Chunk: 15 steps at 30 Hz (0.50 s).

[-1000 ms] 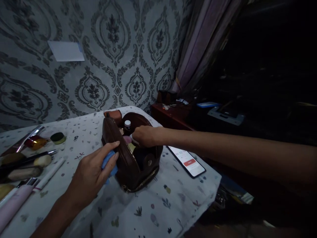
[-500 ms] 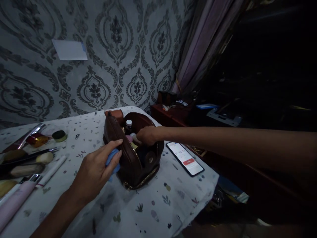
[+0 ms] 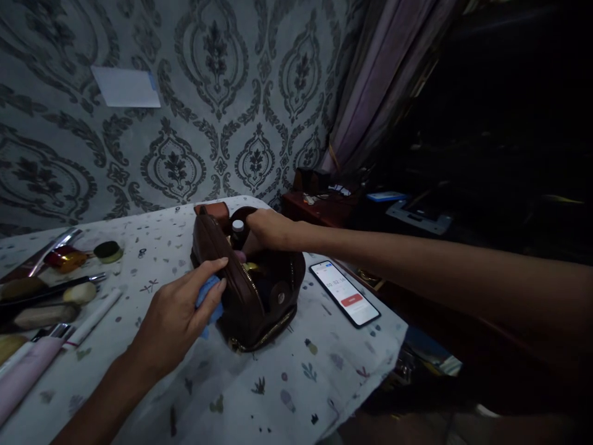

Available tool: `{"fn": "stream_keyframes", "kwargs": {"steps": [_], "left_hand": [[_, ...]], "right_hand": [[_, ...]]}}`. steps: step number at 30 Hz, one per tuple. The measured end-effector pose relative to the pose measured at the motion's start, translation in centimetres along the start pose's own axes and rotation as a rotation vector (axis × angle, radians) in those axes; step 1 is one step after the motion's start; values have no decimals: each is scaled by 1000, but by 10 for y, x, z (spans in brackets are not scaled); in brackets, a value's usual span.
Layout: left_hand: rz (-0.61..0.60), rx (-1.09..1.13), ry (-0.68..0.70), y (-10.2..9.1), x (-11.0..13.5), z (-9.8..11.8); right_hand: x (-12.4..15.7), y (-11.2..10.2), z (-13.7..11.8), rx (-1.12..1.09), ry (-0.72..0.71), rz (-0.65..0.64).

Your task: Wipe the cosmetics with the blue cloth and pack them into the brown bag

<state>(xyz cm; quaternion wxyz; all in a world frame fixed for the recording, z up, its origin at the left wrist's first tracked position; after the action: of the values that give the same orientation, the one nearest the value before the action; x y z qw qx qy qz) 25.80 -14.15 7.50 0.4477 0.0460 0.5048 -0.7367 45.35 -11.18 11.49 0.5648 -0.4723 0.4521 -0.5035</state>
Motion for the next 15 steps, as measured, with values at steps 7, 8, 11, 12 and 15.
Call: {"fn": "stream_keyframes", "kwargs": {"steps": [7,8,11,12,15], "left_hand": [[-2,4,6,0,0,-1],[-1,4,6,0,0,-1],[1,5,10,0,0,-1],[1,6,13,0,0,-1],[2,11,23,1,-1,-1]], "right_hand": [[-22,2,10,67,83,83],[-23,1,9,75,91,89],[-24,0,6,89,95,84],[-24,0,6,90,92,82],[-23,0,6,90,86,88]]}}
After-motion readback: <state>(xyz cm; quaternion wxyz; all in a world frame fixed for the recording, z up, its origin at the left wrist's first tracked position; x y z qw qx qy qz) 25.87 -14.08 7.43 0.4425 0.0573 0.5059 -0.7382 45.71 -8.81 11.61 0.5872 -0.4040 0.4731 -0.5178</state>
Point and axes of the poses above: each hand's wrist, its own x-axis away from the middle knuckle, its own y-axis out of the palm, z = x × y, the point moved 5 cm from there along -x, towards the middle knuckle, and after that the axes turned 5 degrees about z, right-handed, at the moved point
